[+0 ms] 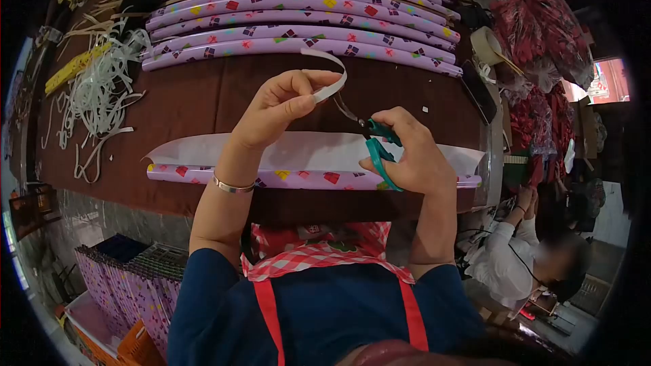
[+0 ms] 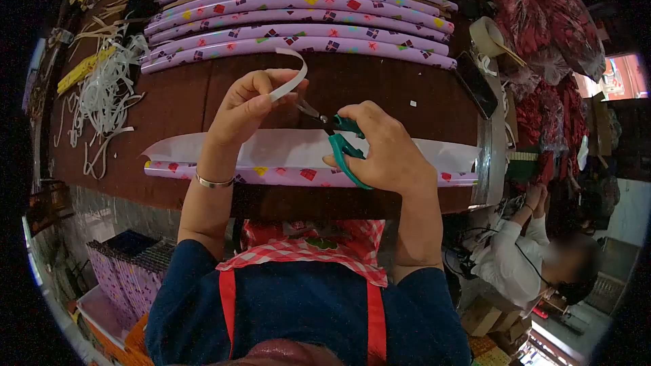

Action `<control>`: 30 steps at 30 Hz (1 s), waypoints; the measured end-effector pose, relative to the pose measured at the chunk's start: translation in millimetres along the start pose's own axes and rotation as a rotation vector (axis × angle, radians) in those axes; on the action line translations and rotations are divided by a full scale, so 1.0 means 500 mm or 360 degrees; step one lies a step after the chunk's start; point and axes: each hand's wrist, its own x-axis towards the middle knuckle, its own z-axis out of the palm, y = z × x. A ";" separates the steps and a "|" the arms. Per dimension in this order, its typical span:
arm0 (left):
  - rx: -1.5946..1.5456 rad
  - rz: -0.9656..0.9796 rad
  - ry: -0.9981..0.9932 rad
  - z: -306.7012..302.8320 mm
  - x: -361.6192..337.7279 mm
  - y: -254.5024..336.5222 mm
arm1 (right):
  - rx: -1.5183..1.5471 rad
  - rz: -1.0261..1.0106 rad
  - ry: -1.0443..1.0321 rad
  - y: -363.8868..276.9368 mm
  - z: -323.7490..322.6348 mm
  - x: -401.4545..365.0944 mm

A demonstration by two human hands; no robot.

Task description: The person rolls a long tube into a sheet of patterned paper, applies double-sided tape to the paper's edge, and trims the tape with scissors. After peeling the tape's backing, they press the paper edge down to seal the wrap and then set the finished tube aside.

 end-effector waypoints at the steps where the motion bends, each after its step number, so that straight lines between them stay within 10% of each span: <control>1: 0.0038 -0.0033 -0.0002 -0.001 -0.001 -0.001 | 0.0020 -0.0023 0.0023 -0.001 0.000 0.002; 30: 0.0064 0.0086 -0.0221 0.020 0.007 0.007 | 0.0037 -0.0145 0.0109 0.007 0.016 0.003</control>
